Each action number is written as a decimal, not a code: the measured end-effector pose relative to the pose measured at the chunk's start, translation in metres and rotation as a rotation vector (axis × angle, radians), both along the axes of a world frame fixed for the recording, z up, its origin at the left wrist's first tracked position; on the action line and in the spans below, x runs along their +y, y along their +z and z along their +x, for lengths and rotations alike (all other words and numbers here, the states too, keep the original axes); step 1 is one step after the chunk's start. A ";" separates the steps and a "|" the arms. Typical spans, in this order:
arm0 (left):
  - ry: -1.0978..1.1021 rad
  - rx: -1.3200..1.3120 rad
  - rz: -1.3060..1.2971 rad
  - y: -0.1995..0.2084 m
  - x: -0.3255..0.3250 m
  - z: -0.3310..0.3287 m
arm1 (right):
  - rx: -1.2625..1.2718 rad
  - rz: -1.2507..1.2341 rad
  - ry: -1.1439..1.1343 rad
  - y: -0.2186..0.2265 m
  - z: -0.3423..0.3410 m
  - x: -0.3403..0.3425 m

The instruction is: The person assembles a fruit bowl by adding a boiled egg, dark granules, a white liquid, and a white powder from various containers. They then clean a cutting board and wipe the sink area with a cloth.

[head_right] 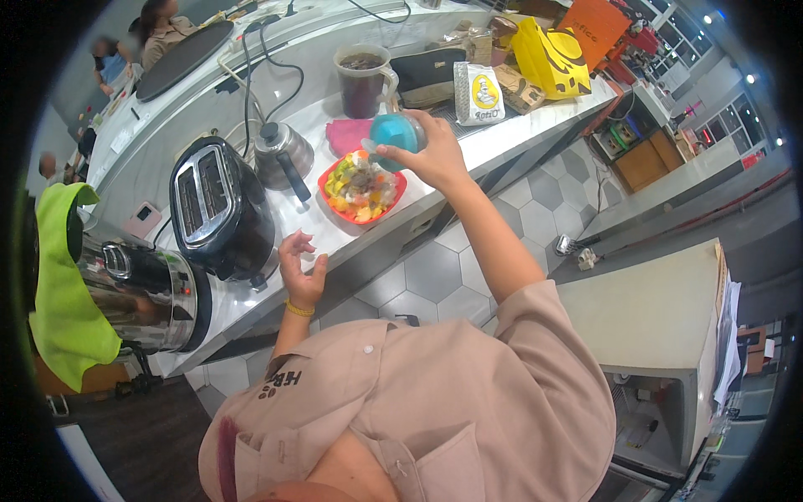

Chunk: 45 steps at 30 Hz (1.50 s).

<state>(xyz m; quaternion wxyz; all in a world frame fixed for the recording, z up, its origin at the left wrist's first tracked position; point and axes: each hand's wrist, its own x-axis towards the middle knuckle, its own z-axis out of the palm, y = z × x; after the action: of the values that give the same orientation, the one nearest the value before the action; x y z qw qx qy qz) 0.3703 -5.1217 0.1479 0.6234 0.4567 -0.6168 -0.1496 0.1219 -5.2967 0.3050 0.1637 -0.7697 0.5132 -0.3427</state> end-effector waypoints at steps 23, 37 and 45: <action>-0.912 -0.106 0.070 0.065 0.004 -0.339 | 0.281 -0.340 -0.310 -0.022 -0.220 0.275; -1.616 -0.075 0.072 0.005 0.230 -0.633 | 0.567 -0.310 -1.135 -0.061 -0.410 0.542; -1.641 -0.439 0.088 -0.003 0.247 -0.717 | 0.068 -0.207 -1.513 -0.118 -0.564 0.568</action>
<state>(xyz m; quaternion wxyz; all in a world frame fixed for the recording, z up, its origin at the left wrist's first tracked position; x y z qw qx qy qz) -0.3472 -4.8743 0.1447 0.1655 -0.0928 -0.8531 -0.4860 -0.4418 -4.7283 0.1868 -0.2048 -0.2298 0.8706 -0.3838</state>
